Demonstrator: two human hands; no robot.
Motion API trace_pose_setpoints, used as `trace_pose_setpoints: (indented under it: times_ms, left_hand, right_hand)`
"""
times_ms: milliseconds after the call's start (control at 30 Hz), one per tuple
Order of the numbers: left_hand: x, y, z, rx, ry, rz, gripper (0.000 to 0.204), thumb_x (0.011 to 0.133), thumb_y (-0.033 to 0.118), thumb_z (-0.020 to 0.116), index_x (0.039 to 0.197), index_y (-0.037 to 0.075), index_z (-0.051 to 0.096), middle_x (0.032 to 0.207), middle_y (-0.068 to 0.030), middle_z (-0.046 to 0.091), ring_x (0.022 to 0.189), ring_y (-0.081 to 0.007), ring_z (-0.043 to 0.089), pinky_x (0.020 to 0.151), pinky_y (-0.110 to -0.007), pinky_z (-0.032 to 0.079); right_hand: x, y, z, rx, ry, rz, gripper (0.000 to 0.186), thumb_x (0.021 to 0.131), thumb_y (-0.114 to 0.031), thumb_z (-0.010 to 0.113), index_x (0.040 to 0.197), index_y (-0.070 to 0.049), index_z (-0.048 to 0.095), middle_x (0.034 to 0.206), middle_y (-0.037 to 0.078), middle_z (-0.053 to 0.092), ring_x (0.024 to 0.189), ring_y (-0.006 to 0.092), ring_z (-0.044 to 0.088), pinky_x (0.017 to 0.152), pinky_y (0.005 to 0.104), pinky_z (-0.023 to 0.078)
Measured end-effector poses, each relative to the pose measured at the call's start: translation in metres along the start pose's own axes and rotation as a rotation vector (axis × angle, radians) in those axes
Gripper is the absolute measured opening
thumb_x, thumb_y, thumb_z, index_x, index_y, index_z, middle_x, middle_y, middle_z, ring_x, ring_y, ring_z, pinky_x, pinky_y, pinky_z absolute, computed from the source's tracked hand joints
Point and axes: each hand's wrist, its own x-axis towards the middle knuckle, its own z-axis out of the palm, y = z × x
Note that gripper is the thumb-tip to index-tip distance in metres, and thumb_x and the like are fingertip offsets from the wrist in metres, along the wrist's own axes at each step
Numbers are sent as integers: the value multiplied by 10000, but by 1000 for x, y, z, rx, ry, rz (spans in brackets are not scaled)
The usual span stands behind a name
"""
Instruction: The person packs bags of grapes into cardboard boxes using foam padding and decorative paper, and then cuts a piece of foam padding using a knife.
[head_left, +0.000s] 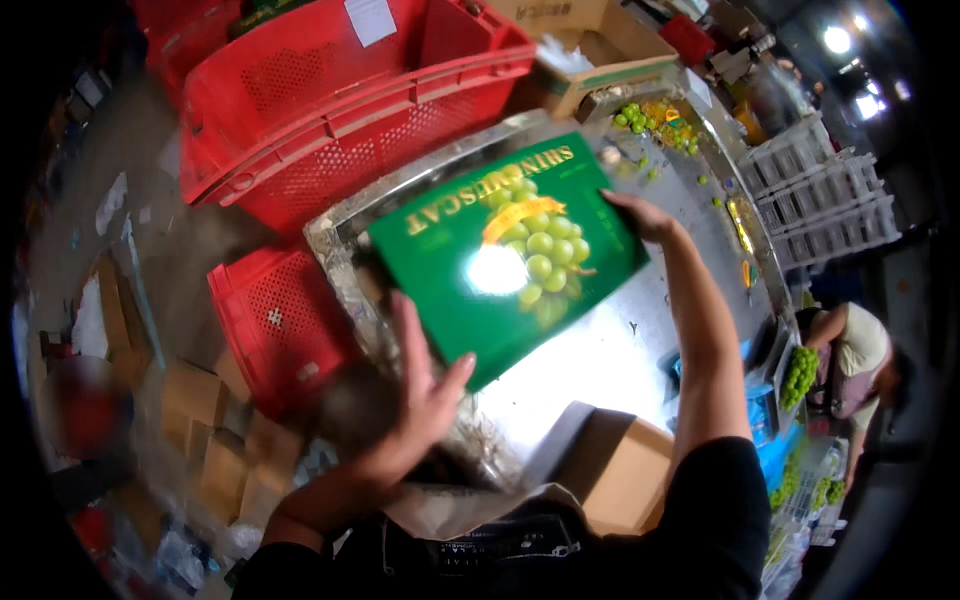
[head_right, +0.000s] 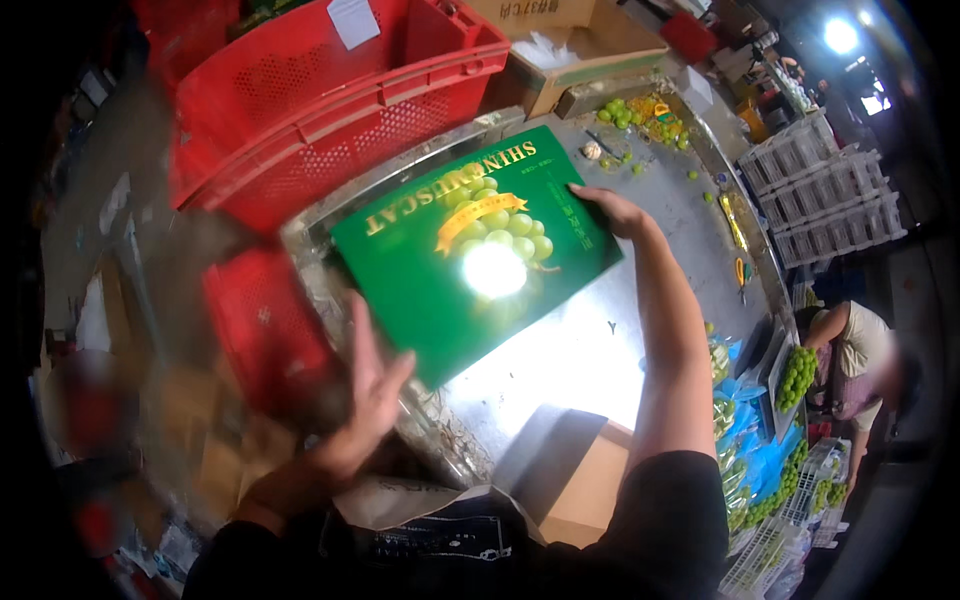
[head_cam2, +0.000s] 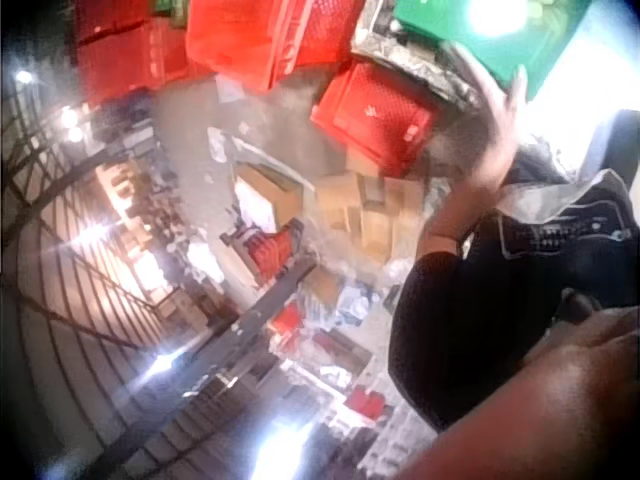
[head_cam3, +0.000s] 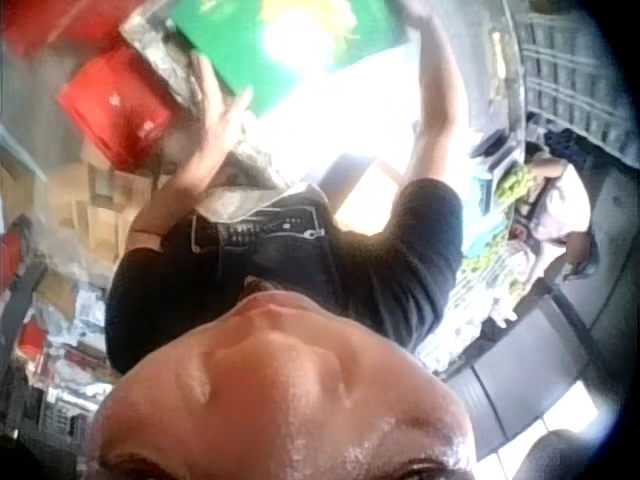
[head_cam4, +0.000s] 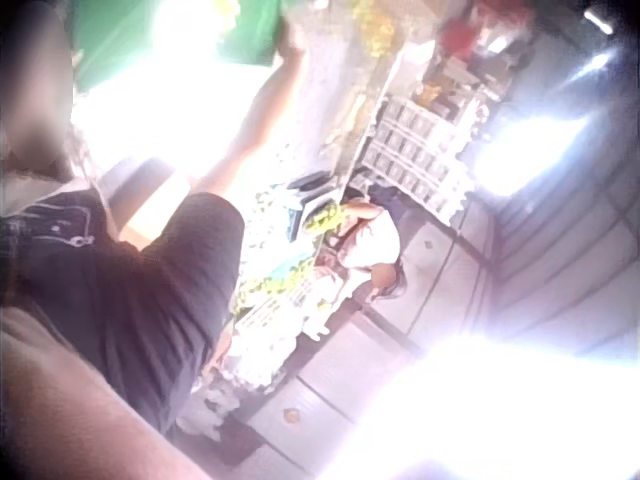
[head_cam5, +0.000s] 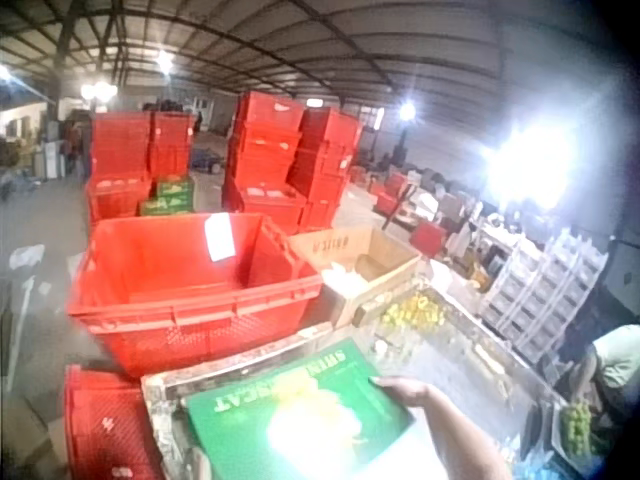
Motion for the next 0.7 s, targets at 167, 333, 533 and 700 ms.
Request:
trace_pose_setpoints:
  times_ms: [167,333,533,700]
  left_hand:
    - [107,-12,-15,949,-286,411,781,852,407,547,1392,-47,210,1462,-223,192,1362,-385,145,1089,-503,127]
    - [137,-45,-6,1231,-368,328,868,807,547,539,1362,-63,269,1427,-205,274,1319,-341,257,1083,-487,175]
    - [142,-45,-2,1212,-351,310,843,791,535,554,1346,-52,314,1410,-199,312,1301,-344,271,1072,-479,168]
    - [128,-30,5,1114,-341,244,777,795,545,545,1326,-1,391,1409,-202,312,1305,-347,258,1062,-496,169]
  right_hand:
    - [41,12,25,-879,602,-231,651,857,-615,411,1126,-35,529,1065,230,605,1000,343,583,837,418,451]
    - [43,12,38,-924,637,-155,708,844,-680,325,1082,-52,553,1045,241,603,1015,386,559,845,444,434]
    - [47,6,38,-904,673,-145,731,832,-696,330,1076,-57,587,1043,212,616,1014,367,568,859,438,431]
    - [27,16,38,-853,784,-184,704,813,-669,429,924,-8,644,919,260,622,930,391,592,790,439,450]
